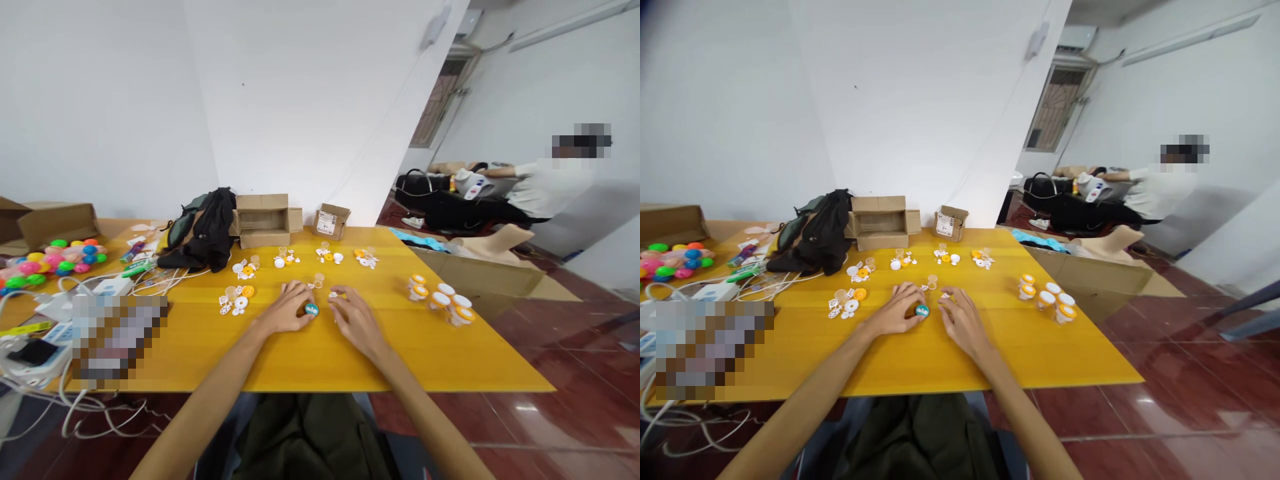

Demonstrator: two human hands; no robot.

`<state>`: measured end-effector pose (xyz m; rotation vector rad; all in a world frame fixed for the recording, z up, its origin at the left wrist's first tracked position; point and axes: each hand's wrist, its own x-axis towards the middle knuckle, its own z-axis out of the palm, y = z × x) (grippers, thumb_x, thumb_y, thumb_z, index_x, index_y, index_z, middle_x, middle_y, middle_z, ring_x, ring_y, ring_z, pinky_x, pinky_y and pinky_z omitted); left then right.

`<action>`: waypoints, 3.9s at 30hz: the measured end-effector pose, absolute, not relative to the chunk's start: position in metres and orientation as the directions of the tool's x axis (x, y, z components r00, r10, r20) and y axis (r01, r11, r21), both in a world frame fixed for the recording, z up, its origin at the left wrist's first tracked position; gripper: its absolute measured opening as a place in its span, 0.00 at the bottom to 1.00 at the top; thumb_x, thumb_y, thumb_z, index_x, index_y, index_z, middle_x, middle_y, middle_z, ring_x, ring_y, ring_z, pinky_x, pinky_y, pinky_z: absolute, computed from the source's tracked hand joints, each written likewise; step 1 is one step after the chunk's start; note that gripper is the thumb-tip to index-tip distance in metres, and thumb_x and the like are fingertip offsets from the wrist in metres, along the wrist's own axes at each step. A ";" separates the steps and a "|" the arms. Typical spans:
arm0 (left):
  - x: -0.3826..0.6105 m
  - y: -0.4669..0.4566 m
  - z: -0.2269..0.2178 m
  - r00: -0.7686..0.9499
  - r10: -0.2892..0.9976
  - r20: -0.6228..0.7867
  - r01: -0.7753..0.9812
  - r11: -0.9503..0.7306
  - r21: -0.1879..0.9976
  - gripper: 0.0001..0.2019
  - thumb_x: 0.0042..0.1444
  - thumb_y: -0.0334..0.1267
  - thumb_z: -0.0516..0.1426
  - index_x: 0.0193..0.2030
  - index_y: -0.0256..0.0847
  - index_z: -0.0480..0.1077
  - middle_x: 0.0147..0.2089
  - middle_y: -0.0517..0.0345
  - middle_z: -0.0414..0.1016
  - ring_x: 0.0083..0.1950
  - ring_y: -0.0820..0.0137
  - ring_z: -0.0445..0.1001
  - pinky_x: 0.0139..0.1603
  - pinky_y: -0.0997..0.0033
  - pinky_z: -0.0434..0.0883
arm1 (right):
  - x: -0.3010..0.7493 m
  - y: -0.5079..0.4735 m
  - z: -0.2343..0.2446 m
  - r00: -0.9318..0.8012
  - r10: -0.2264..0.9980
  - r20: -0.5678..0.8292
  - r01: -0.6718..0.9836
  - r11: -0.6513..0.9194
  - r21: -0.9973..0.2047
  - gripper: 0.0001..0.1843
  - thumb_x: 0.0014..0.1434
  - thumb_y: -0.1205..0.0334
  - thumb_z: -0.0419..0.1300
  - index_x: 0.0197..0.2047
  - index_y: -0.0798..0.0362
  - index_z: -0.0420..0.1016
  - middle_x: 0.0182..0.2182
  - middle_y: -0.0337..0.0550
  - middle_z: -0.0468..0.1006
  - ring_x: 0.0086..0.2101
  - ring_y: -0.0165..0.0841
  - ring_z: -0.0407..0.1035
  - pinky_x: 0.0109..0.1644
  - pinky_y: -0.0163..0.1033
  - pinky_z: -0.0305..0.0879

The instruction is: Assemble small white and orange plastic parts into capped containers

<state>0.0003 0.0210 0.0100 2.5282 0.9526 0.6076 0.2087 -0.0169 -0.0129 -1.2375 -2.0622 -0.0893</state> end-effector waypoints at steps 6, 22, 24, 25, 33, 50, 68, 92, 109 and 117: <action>0.000 0.020 0.012 0.677 0.682 0.278 0.528 -0.713 0.463 0.05 0.55 0.34 0.55 0.40 0.45 0.66 0.46 0.54 0.70 0.54 0.59 0.62 0.54 0.56 0.59 | 0.219 -0.005 -0.018 -0.213 0.770 0.601 0.809 0.484 -0.333 0.13 0.63 0.66 0.51 0.44 0.47 0.76 0.45 0.49 0.76 0.46 0.42 0.72 0.51 0.49 0.71; -0.004 0.022 0.018 0.632 0.724 0.275 0.569 -0.675 0.470 0.16 0.50 0.30 0.54 0.47 0.45 0.65 0.52 0.52 0.70 0.56 0.57 0.62 0.56 0.54 0.60 | 0.222 0.009 -0.020 -0.226 0.811 0.539 0.788 0.478 -0.388 0.11 0.63 0.63 0.54 0.43 0.49 0.77 0.45 0.48 0.77 0.46 0.40 0.73 0.52 0.46 0.70; -0.006 0.023 0.019 0.608 0.742 0.281 0.591 -0.660 0.464 0.18 0.49 0.28 0.53 0.48 0.45 0.65 0.52 0.52 0.69 0.56 0.57 0.63 0.56 0.54 0.60 | 0.222 0.006 -0.019 -0.237 0.788 0.568 0.772 0.508 -0.383 0.11 0.64 0.62 0.54 0.45 0.48 0.76 0.46 0.48 0.77 0.47 0.40 0.72 0.53 0.47 0.69; -0.007 0.024 0.019 0.592 0.753 0.286 0.607 -0.651 0.457 0.19 0.49 0.28 0.53 0.48 0.44 0.65 0.52 0.52 0.69 0.55 0.57 0.63 0.56 0.54 0.60 | 0.221 0.005 -0.019 -0.246 0.778 0.578 0.764 0.523 -0.379 0.11 0.64 0.62 0.54 0.45 0.48 0.76 0.46 0.48 0.77 0.47 0.40 0.72 0.53 0.48 0.69; -0.015 0.034 0.010 0.502 0.804 0.318 0.702 -0.594 0.393 0.13 0.50 0.28 0.54 0.43 0.45 0.68 0.45 0.54 0.71 0.51 0.59 0.65 0.54 0.56 0.62 | 0.209 -0.005 -0.014 -0.377 0.770 0.515 0.752 0.579 -0.315 0.12 0.63 0.56 0.58 0.48 0.48 0.75 0.50 0.50 0.75 0.52 0.43 0.68 0.54 0.52 0.66; -0.005 0.030 0.007 0.554 0.723 0.413 0.510 -0.687 0.517 0.09 0.54 0.31 0.57 0.43 0.44 0.68 0.44 0.56 0.73 0.48 0.63 0.70 0.53 0.60 0.64 | 0.223 -0.005 -0.020 -0.310 0.776 0.550 0.757 0.551 -0.351 0.12 0.62 0.54 0.58 0.47 0.47 0.75 0.48 0.49 0.75 0.49 0.42 0.70 0.53 0.51 0.66; -0.002 0.029 0.005 0.645 0.681 0.348 0.490 -0.717 0.495 0.10 0.55 0.33 0.56 0.45 0.45 0.72 0.45 0.55 0.74 0.50 0.61 0.69 0.56 0.58 0.64 | 0.221 -0.009 -0.017 -0.387 0.782 0.489 0.734 0.582 -0.350 0.14 0.62 0.53 0.59 0.50 0.47 0.74 0.50 0.49 0.75 0.51 0.41 0.68 0.54 0.51 0.66; -0.002 0.032 0.001 0.664 0.669 0.335 0.473 -0.722 0.505 0.11 0.54 0.33 0.56 0.45 0.44 0.70 0.45 0.55 0.73 0.50 0.61 0.71 0.56 0.59 0.66 | 0.222 -0.005 -0.020 -0.307 0.782 0.543 0.758 0.546 -0.358 0.11 0.63 0.58 0.57 0.48 0.47 0.74 0.48 0.49 0.76 0.49 0.42 0.70 0.54 0.51 0.66; 0.000 0.033 0.001 0.625 0.709 0.326 0.514 -0.688 0.512 0.08 0.53 0.33 0.58 0.41 0.45 0.70 0.42 0.56 0.74 0.49 0.61 0.71 0.55 0.58 0.66 | 0.221 0.015 -0.019 -0.223 0.805 0.549 0.762 0.495 -0.417 0.12 0.63 0.62 0.52 0.43 0.47 0.76 0.43 0.47 0.77 0.45 0.41 0.72 0.52 0.49 0.69; -0.001 0.037 -0.002 0.570 0.744 0.348 0.546 -0.660 0.516 0.07 0.54 0.33 0.58 0.41 0.44 0.71 0.43 0.55 0.74 0.49 0.60 0.71 0.55 0.57 0.65 | 0.214 0.036 -0.012 -0.226 0.793 0.566 0.741 0.517 -0.428 0.12 0.63 0.62 0.53 0.48 0.47 0.73 0.45 0.46 0.77 0.47 0.40 0.71 0.54 0.48 0.68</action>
